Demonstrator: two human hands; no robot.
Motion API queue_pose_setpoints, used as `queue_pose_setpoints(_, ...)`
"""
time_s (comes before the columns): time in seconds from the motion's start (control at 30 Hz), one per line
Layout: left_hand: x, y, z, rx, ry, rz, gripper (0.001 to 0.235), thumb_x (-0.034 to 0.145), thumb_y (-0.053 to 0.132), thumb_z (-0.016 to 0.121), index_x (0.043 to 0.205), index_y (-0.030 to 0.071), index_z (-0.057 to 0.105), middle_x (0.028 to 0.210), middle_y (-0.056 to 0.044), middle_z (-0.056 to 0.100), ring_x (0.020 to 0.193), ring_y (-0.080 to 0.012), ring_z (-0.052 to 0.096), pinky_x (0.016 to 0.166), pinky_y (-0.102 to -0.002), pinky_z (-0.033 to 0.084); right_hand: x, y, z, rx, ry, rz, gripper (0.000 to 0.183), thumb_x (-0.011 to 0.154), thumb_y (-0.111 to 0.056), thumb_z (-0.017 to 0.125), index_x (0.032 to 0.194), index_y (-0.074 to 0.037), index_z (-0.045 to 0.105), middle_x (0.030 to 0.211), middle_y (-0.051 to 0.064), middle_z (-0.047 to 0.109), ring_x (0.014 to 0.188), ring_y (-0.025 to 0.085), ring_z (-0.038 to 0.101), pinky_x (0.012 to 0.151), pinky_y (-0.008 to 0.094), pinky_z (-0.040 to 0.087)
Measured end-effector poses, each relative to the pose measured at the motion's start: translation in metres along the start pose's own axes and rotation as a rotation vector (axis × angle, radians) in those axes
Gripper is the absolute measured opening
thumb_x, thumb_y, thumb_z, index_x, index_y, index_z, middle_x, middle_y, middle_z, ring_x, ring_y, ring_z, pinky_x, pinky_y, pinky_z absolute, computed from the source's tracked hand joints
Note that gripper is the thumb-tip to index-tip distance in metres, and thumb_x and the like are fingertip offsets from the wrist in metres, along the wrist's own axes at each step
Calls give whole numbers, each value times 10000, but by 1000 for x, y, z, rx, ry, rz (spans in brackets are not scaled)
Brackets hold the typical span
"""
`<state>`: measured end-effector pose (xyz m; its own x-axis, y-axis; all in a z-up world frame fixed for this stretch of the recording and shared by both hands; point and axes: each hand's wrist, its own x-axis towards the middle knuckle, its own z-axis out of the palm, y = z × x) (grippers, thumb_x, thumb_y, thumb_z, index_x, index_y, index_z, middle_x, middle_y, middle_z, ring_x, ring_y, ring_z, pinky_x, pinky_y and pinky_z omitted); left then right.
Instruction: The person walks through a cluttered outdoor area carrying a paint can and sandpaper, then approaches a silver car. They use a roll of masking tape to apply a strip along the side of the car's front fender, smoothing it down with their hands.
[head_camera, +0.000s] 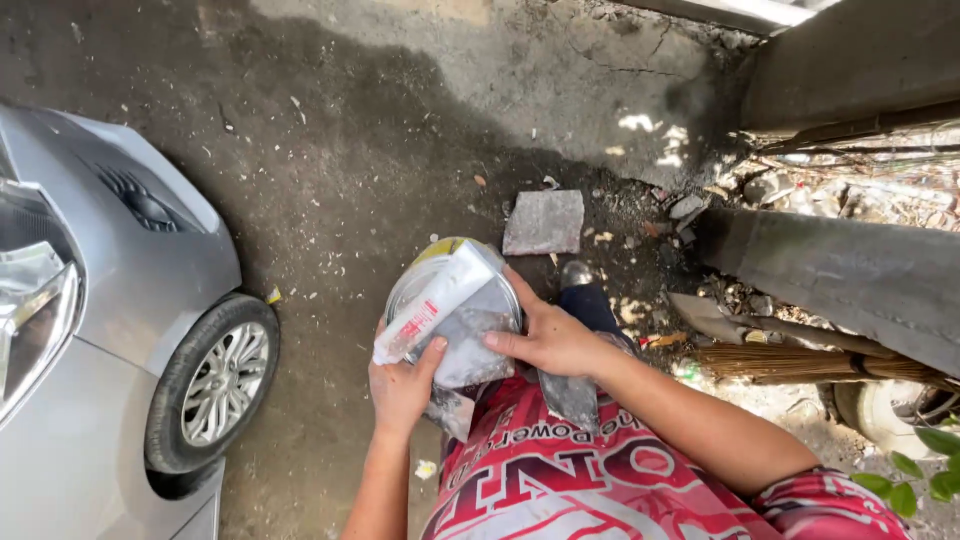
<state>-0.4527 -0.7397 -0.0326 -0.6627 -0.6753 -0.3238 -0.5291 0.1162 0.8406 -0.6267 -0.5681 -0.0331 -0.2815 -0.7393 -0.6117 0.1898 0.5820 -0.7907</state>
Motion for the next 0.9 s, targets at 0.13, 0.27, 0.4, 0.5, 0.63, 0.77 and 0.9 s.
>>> queue_pose_setpoints(0.13,13,0,-34,-49,15,53,576,806,273,836,1262,-2,615,1126,-147,758,1050,-232,722,913,-352,548,23,-10,25,162,11,-216,1063,908,-426,742,1624,20,95,1528,239,488,1402,278,480,1134,342,380)
queue_pose_setpoints(0.27,24,-10,-54,37,39,108,590,814,283,836,1283,5,611,1154,-146,751,1069,-236,720,918,-354,538,31,-27,42,107,-2,-54,1096,864,-418,740,1622,-17,57,1457,210,549,1363,242,525,1117,326,394)
queue_pose_setpoints(0.4,37,-19,-63,5,17,44,589,801,299,848,1268,27,615,1131,-128,765,1061,-228,732,917,-349,545,46,-31,47,159,8,-80,1070,875,-397,740,1624,-10,80,1497,206,522,1395,235,489,1138,328,370)
queue_pose_setpoints(0.5,49,-17,-63,1,-17,69,575,810,293,842,1271,29,620,1146,-131,757,1071,-235,722,923,-351,539,50,-29,49,213,24,-87,1065,882,-397,742,1622,1,88,1520,207,494,1407,238,473,1144,334,363)
queue_pose_setpoints(0.63,59,-18,-66,-75,-80,62,537,828,293,829,1253,29,635,1137,-129,763,1059,-238,725,917,-352,543,50,-40,49,244,62,-50,1093,872,-409,745,1617,7,62,1525,205,481,1402,237,478,1139,335,369)
queue_pose_setpoints(0.77,69,-15,-69,-9,-96,87,529,831,300,832,1247,32,645,1126,-124,770,1051,-237,732,916,-353,541,46,-52,47,247,61,5,1115,866,-426,731,1617,-1,24,1516,201,492,1383,236,499,1122,335,394)
queue_pose_setpoints(0.9,72,-3,-69,-92,-128,112,528,824,296,831,1237,28,642,1120,-124,766,1051,-244,733,907,-348,548,46,-43,46,239,119,-65,1099,888,-410,748,1612,30,48,1564,209,436,1434,241,428,1158,335,336)
